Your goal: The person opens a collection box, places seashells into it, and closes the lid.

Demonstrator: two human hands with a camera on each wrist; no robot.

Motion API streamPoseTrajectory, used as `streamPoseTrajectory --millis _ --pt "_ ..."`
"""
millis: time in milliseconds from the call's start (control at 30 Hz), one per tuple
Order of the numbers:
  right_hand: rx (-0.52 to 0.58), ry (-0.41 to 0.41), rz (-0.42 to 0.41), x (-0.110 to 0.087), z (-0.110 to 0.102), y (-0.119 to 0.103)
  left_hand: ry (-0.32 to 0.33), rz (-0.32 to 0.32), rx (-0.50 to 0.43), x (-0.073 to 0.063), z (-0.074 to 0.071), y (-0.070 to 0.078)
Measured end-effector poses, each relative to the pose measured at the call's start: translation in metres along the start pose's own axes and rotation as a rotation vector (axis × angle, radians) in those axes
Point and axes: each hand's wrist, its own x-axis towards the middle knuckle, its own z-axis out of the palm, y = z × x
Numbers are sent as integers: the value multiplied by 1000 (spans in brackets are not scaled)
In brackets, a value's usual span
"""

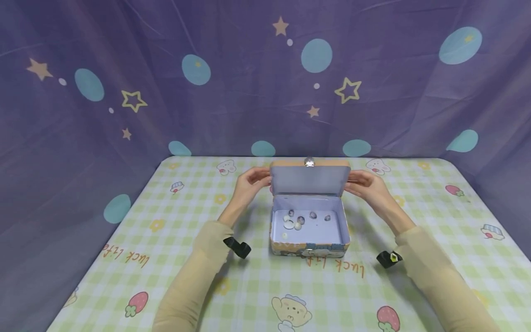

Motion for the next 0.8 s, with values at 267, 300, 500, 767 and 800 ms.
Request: streamPoseTrajectory --millis 267,300,500,767,800 --pt "-260 53 41 -18 12 -20 -5 34 58 -11 -2 7" --pt "-272 57 43 -19 12 -21 -11 39 59 -13 -2 8" --pt "-369 67 68 -28 13 -24 -65 37 39 -23 -4 13" --pt "-422 48 35 -38 16 -27 -147 12 -29 -34 -8 15" --pt "-416 39 26 -39 16 -27 -160 13 -35 -35 -8 15"
